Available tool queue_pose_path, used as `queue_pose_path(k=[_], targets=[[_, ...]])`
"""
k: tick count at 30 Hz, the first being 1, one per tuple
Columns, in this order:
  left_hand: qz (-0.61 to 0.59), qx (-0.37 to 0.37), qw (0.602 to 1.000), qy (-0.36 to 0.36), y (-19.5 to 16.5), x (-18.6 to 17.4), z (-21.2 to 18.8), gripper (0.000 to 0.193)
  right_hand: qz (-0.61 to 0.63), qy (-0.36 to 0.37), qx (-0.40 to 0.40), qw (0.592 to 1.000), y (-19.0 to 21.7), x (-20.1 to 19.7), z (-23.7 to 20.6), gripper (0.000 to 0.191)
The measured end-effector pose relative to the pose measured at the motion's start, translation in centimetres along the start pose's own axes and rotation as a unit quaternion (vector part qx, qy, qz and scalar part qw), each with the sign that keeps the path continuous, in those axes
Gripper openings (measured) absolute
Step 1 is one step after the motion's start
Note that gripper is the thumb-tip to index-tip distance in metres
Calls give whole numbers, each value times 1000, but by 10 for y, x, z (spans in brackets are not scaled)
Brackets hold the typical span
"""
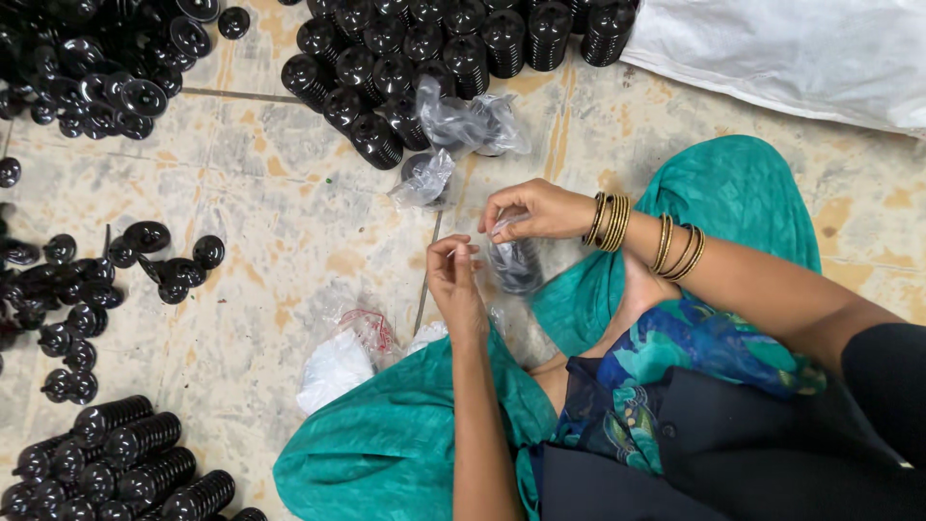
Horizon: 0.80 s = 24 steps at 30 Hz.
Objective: The person sits on the floor surrounded by piles of black plastic spools and packs them one at a time into small clear plastic bags, placing each filled bag with a growing group of bagged parts. They occasionally set an unbagged spool aside before continuing to fill bags.
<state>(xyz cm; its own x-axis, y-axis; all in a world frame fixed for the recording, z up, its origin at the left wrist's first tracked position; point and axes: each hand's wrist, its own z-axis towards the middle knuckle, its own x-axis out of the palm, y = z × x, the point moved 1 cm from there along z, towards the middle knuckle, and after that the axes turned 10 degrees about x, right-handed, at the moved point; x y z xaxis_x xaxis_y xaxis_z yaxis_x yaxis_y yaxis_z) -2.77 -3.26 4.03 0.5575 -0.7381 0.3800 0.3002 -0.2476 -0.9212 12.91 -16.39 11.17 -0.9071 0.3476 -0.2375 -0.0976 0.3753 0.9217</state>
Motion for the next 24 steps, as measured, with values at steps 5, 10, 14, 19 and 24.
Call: queue_pose_path(k=[5, 10, 14, 19, 24], targets=[[59, -16, 998, -7, -5, -2, 2, 15, 5, -27, -26, 999, -9, 5, 2, 15], [188, -53, 978, 71, -9, 1, 2, 44, -26, -24, -26, 999, -6, 4, 3, 18], [254, 49, 954, 152, -18, 1, 1, 12, -18, -10, -24, 999, -1, 3, 1, 20], [92, -21, 985, 142, -32, 2, 6, 10, -200, 25, -54, 978, 2, -18, -6, 31], [58, -23, 989, 136, -53, 8, 8, 9, -156, 18, -124, 980, 26, -24, -18, 19]])
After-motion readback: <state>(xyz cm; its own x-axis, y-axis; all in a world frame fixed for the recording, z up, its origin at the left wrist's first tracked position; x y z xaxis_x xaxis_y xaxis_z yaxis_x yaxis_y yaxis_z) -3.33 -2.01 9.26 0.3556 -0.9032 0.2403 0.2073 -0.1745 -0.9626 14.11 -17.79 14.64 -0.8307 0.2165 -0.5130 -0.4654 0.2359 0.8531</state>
